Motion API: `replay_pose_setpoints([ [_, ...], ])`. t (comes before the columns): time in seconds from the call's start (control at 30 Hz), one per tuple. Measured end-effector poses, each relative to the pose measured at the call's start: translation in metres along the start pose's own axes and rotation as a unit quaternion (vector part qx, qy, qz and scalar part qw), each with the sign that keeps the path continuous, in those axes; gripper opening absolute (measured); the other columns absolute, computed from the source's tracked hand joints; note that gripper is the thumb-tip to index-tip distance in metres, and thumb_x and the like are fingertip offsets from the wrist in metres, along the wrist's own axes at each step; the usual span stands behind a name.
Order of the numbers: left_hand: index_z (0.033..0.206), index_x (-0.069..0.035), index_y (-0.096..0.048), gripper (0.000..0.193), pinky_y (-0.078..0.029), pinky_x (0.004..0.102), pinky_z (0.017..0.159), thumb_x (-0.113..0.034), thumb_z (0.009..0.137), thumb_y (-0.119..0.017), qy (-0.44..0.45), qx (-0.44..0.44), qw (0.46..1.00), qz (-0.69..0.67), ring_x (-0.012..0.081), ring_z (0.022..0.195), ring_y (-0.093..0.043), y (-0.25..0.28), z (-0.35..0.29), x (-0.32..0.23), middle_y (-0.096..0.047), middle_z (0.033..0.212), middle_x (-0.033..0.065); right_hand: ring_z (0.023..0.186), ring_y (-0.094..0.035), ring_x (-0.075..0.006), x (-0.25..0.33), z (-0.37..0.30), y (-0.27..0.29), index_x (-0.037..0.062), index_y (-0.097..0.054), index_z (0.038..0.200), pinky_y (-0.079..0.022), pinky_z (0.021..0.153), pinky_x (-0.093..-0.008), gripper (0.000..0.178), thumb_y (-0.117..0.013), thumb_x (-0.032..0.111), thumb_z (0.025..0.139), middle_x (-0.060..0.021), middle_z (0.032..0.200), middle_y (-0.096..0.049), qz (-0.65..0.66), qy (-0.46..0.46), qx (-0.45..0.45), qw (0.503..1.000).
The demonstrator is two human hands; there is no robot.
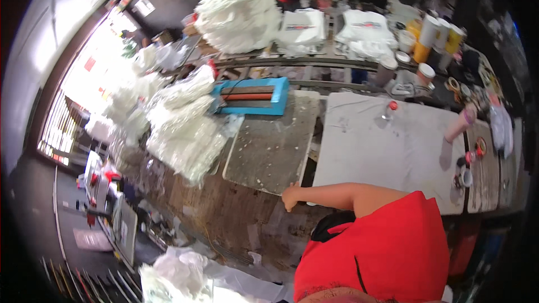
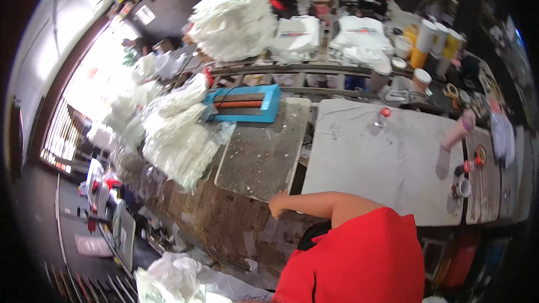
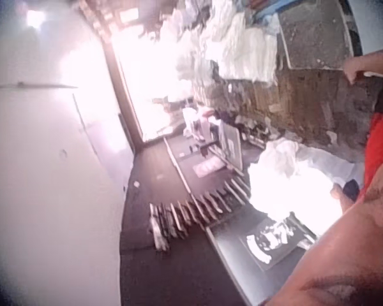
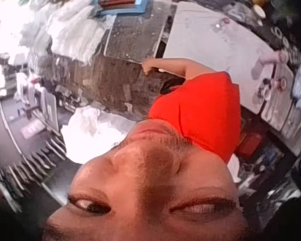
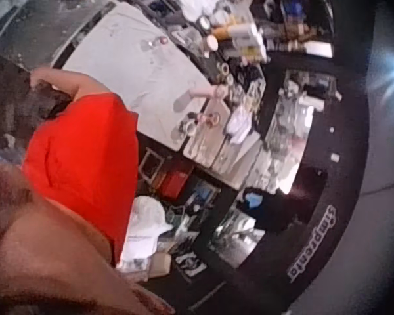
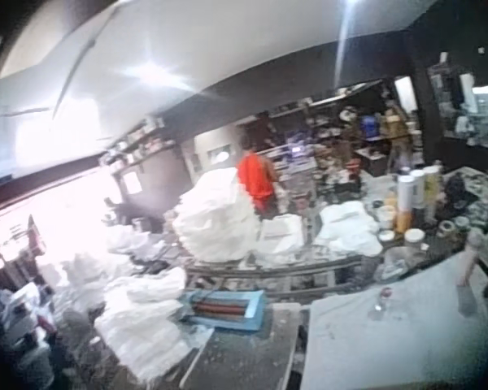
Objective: The person places white textile bags onto a screen printing platen, aligns them, lowers the screen to apply ink, and then uses a heat press to set the design.
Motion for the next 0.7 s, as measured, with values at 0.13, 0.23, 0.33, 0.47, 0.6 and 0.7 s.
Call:
replay_pose_setpoints([
  [0.13, 0.091, 0.005, -0.074, 0.059, -0.057, 0.0426, 0.069, -0.052, 0.079, -0.067, -0.058, -0.047, 0.996, -0.055, 0.0293, 0.079, -0.072, 0.005, 0.001, -0.055, -0.071, 0.083, 0.0158, 0.150, -0.008, -0.0550, -0.005, -0.015, 0.002, 0.0021, -0.052, 0.146, -0.013, 0.114, -0.0753, 0.068, -0.065, 0.041, 0.092, -0.0332, 0.160, -0.026, 0.024, 0.026, -0.032, 0.999],
  [0.23, 0.095, 0.004, -0.072, 0.052, -0.057, 0.0407, 0.071, -0.047, 0.084, -0.064, -0.127, -0.113, 0.972, -0.162, 0.0277, 0.081, -0.070, 0.042, 0.008, -0.106, -0.069, 0.086, 0.0136, 0.151, -0.006, -0.0546, -0.013, -0.017, -0.009, -0.0024, -0.051, 0.145, -0.017, 0.113, -0.0752, 0.067, -0.065, 0.037, 0.092, -0.0342, 0.161, -0.022, 0.046, 0.038, -0.075, 0.995],
  [0.33, 0.098, 0.003, -0.071, 0.046, -0.057, 0.0388, 0.072, -0.041, 0.088, -0.061, -0.206, -0.178, 0.913, -0.304, 0.0260, 0.082, -0.069, 0.111, -0.009, -0.157, -0.068, 0.089, 0.0113, 0.149, -0.012, -0.0567, -0.015, -0.021, -0.020, -0.0061, -0.050, 0.142, -0.021, 0.112, -0.0754, 0.070, -0.065, 0.040, 0.092, -0.0342, 0.159, -0.025, 0.063, 0.042, -0.055, 0.996],
  [0.47, 0.103, 0.002, -0.069, 0.038, -0.056, 0.0362, 0.074, -0.033, 0.094, -0.058, -0.256, -0.265, 0.824, -0.430, 0.0238, 0.084, -0.066, 0.242, -0.055, -0.164, -0.065, 0.093, 0.0084, 0.139, -0.037, -0.0511, 0.062, -0.018, -0.038, -0.0025, -0.063, 0.127, -0.036, 0.107, -0.0657, 0.064, -0.066, 0.050, 0.090, -0.0315, 0.152, -0.038, 0.086, 0.128, -0.262, 0.953],
  [0.6, 0.108, 0.000, -0.067, 0.030, -0.055, 0.0337, 0.076, -0.026, 0.100, -0.054, -0.391, -0.417, 0.761, -0.306, 0.0216, 0.086, -0.064, 0.313, -0.090, -0.181, -0.063, 0.097, 0.0055, 0.092, -0.070, -0.0254, 0.188, -0.048, -0.065, 0.0014, -0.070, 0.113, -0.054, 0.079, -0.0382, 0.050, -0.056, 0.048, 0.099, -0.0121, 0.101, -0.073, 0.271, 0.393, 0.137, 0.868],
  [0.7, 0.109, 0.001, -0.067, 0.029, -0.054, 0.0353, 0.086, -0.023, 0.103, -0.053, -0.409, -0.386, 0.690, -0.455, 0.0220, 0.101, -0.062, 0.325, -0.137, -0.188, -0.062, 0.108, 0.0082, 0.105, -0.067, -0.0238, 0.274, -0.095, -0.103, -0.0002, -0.067, 0.117, -0.051, 0.093, -0.0354, 0.063, -0.048, 0.057, 0.102, -0.0141, 0.114, -0.070, 0.425, 0.442, 0.510, 0.604],
])
Point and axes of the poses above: each hand's wrist, its own z-axis towards the middle knuckle, its own y-axis out of the back of the hand, x = y × z, the point moved 6 cm from there along z, towards the middle knuckle
